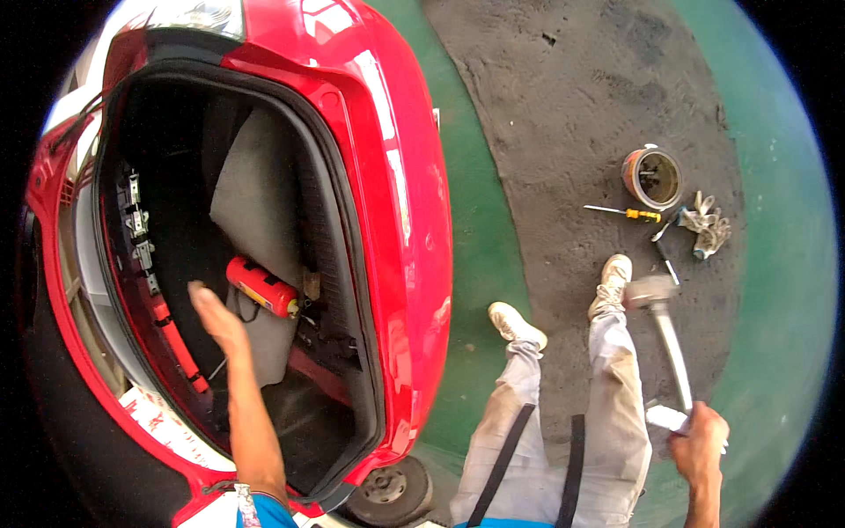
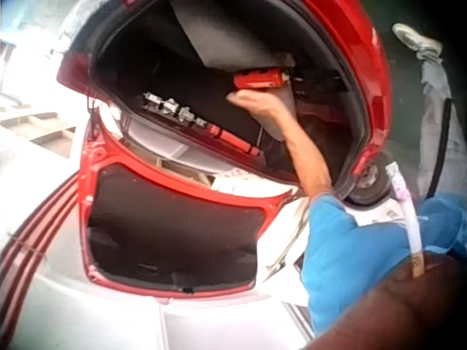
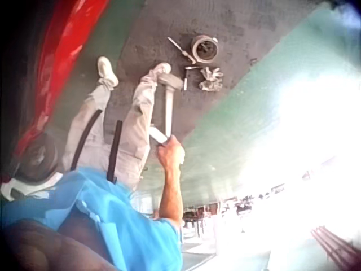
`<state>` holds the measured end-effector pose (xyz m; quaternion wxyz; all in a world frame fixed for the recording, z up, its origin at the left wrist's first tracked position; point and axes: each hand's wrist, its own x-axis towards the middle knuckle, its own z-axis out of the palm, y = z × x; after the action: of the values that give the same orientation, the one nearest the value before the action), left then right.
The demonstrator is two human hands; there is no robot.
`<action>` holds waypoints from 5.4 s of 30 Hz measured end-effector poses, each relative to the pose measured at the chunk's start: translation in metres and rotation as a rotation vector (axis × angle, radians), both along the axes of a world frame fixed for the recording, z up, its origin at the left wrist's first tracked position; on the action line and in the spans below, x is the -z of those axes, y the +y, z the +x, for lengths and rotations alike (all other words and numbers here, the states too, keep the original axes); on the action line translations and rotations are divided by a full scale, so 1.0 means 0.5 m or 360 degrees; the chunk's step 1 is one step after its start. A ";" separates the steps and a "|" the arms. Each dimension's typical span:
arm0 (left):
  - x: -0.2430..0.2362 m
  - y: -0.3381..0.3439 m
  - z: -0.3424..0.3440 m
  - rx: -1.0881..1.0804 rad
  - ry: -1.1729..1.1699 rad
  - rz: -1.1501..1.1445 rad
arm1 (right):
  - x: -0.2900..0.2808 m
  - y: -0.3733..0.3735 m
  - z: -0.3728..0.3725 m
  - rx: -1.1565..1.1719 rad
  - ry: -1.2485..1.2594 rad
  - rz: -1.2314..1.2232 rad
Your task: The person works on the trunk of a red car, using a hammer and a metal tool to adjust the trunk seal and interior lining. They repeatedly press and tap the seal into place, then close and reopen the trunk to check the fit.
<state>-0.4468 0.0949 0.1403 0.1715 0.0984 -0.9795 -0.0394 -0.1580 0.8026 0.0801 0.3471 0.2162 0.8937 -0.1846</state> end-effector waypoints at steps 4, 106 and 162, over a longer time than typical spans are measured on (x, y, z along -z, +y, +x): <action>-0.163 0.042 -0.134 0.0074 0.0470 -0.0354 | 0.183 0.160 0.142 0.0365 -0.0258 0.0272; 0.260 0.318 -0.174 0.0371 -0.0638 0.0131 | 0.299 -0.798 -0.760 0.0474 0.1463 -0.0881; -0.671 0.307 0.341 0.0452 0.0742 0.0144 | 0.347 0.280 0.174 0.0995 -0.0113 -0.0835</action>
<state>-0.2762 0.2486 0.4757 0.3806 -0.0442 -0.9147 -0.1283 -0.0713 0.9427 -0.0933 0.3484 0.3878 0.6949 -0.4953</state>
